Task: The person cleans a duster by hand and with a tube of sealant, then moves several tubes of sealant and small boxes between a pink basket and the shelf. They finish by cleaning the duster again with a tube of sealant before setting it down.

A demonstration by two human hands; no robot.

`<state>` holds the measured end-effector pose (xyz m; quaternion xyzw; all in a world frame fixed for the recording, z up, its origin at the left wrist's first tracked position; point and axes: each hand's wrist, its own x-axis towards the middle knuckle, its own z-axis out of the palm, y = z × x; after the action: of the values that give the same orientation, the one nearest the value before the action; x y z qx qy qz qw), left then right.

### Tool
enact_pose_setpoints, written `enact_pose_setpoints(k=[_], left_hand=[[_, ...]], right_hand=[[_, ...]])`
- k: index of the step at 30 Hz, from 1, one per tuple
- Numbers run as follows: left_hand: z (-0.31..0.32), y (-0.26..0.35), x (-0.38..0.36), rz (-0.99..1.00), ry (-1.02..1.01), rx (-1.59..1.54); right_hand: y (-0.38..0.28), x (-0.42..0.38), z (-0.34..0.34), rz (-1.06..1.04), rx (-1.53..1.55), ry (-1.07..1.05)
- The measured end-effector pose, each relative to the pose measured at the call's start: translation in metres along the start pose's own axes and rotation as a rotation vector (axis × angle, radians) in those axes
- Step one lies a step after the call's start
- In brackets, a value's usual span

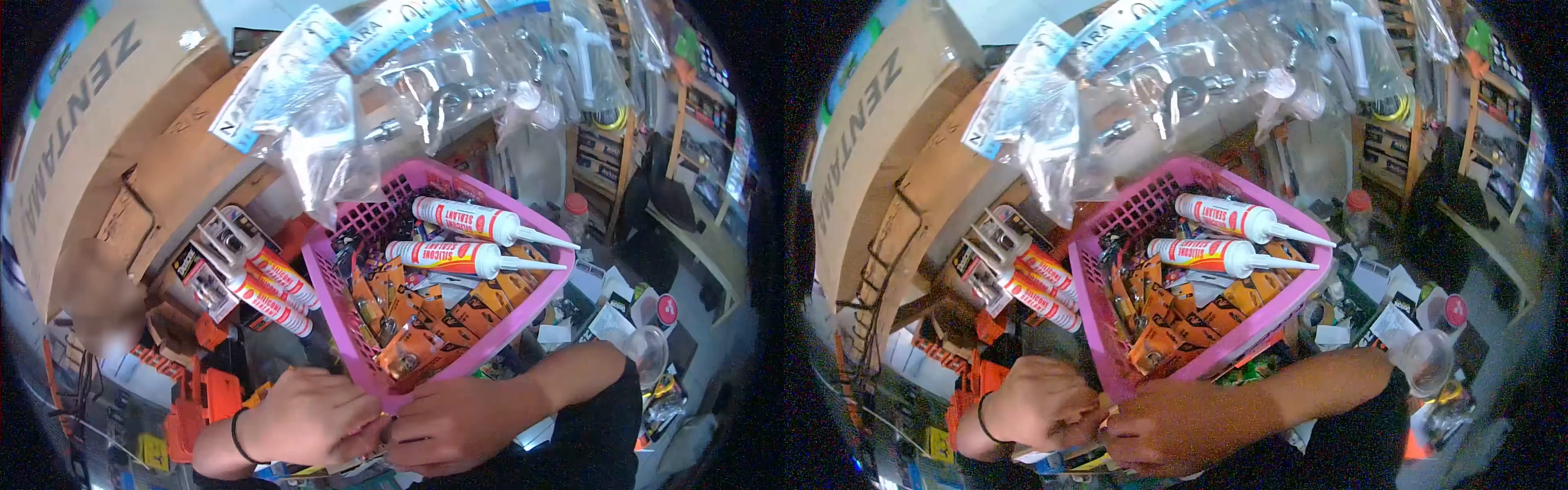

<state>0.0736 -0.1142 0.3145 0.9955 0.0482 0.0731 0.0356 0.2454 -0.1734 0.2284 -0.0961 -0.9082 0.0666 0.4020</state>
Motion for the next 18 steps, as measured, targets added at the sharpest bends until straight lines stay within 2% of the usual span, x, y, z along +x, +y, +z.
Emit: enact_pose_setpoints(k=[1,6,9,11,13,14,16,18], left_hand=[[0.002,-0.003,0.004,0.071,0.005,0.003],[0.004,-0.016,0.032,0.088,0.023,-0.025],[0.007,-0.034,0.051,-0.003,-0.002,-0.075],[0.012,-0.052,0.065,-0.192,0.081,-0.078],[0.019,-0.077,0.082,-0.227,0.091,-0.107],[0.019,-0.083,0.089,-0.267,0.088,-0.139],[0.017,-0.084,0.099,-0.298,0.067,-0.158],[0.016,-0.078,0.107,-0.325,0.037,-0.179]], right_hand=[[0.002,-0.004,-0.005,0.003,-0.058,0.043],[0.015,-0.013,-0.033,0.100,-0.218,0.019],[0.034,-0.012,-0.056,0.183,-0.310,0.011],[0.054,-0.014,-0.068,0.230,-0.340,0.032],[0.072,-0.020,-0.081,0.402,-0.459,0.015],[0.074,-0.022,-0.090,0.401,-0.467,0.018],[0.075,-0.026,-0.101,0.626,-0.381,-0.056],[0.068,-0.031,-0.106,0.642,-0.358,-0.032]])
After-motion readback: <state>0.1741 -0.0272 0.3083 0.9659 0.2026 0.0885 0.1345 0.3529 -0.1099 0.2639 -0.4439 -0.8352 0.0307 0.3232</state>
